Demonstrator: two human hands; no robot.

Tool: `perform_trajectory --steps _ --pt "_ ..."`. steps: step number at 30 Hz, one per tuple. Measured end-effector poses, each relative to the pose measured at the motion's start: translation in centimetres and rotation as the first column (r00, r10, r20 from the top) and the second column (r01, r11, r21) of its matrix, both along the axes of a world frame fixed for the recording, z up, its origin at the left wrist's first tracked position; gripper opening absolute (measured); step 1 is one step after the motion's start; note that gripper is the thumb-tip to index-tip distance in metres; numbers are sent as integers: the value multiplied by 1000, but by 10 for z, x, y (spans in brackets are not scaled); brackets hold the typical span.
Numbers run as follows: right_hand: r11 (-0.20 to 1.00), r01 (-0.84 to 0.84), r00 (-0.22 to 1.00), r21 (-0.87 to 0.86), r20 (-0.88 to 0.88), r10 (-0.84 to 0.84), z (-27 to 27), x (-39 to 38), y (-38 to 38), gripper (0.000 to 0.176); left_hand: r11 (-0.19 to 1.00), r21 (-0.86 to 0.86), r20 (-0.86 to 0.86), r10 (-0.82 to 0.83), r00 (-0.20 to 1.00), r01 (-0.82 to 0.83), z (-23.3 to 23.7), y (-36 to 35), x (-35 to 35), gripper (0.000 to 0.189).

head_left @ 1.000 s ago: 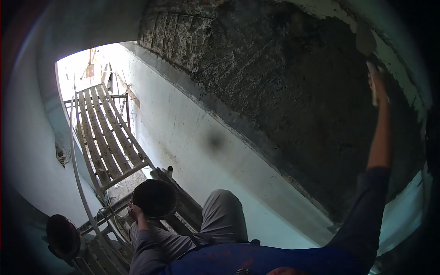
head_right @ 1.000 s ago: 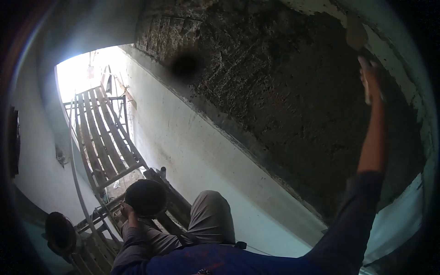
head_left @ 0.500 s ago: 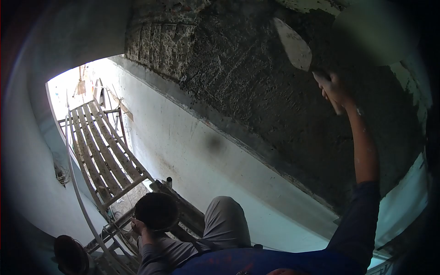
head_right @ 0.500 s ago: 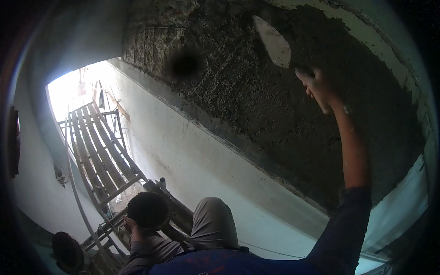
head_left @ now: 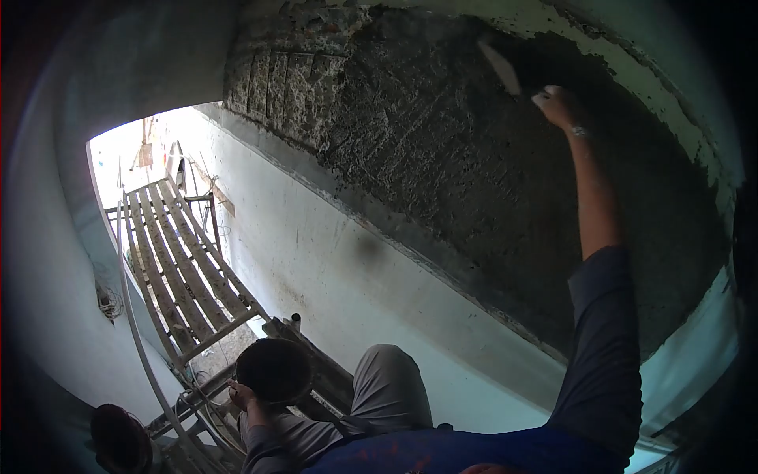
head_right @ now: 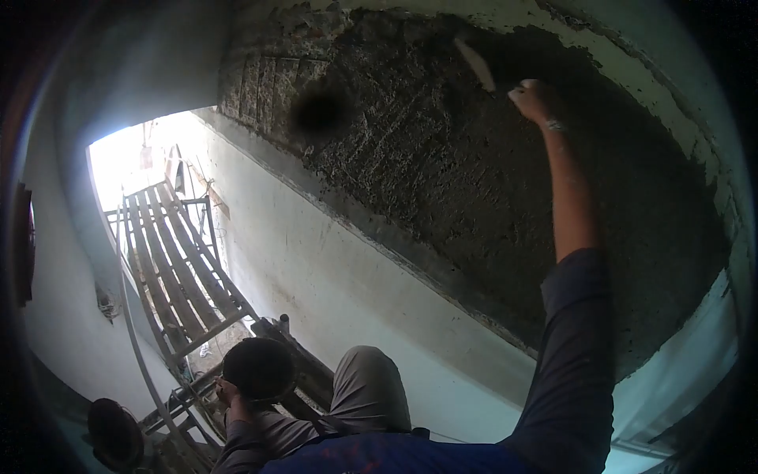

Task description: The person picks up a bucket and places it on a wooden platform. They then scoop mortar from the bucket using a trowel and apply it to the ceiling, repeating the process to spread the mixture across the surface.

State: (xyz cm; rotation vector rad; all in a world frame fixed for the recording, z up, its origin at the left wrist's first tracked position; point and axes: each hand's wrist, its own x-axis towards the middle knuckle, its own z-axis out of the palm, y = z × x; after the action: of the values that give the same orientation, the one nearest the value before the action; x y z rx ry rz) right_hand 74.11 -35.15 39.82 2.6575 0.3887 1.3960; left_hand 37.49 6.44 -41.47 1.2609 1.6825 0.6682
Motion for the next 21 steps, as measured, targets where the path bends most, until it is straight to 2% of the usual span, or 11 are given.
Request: perform_trajectory --steps 2,6,8,9,12,14,15,18,19,21 --pt "998 36 999 46 -1 -36 19 -20 -14 49 999 -35 0 -21 1000 21 4 0 -1 64" --pt "992 126 989 -12 83 -124 37 -54 -34 49 1000 -19 -5 -20 1000 20 -4 2 -2 66" --pt "989 150 985 -17 93 -148 46 -63 -38 48 997 68 15 25 1000 -26 -40 12 2 66" --pt "998 59 993 -6 104 -58 49 -60 -40 46 993 110 28 48 998 -50 -37 11 5 66" --pt "973 196 950 -125 270 -156 58 -53 -47 45 998 54 15 25 1000 -26 -21 4 2 65" --pt "982 152 915 -114 391 -96 60 -56 -50 47 999 -31 19 -11 1000 11 1 0 -3 65" --pt "985 129 891 -112 449 -66 60 -60 -49 48 997 -74 22 -27 999 29 6 -1 -4 65" --pt "979 -162 974 122 179 139 47 -124 -8 53 1000 -31 45 -2 999 3 5 -2 -3 65" --pt "942 -331 903 61 312 297 47 -111 -11 56 1000 -20 44 10 999 -9 4 -2 -3 66" --pt "831 -481 862 280 -21 506 46 -120 8 50 1000 6 39 30 999 -31 1 -2 -1 66"
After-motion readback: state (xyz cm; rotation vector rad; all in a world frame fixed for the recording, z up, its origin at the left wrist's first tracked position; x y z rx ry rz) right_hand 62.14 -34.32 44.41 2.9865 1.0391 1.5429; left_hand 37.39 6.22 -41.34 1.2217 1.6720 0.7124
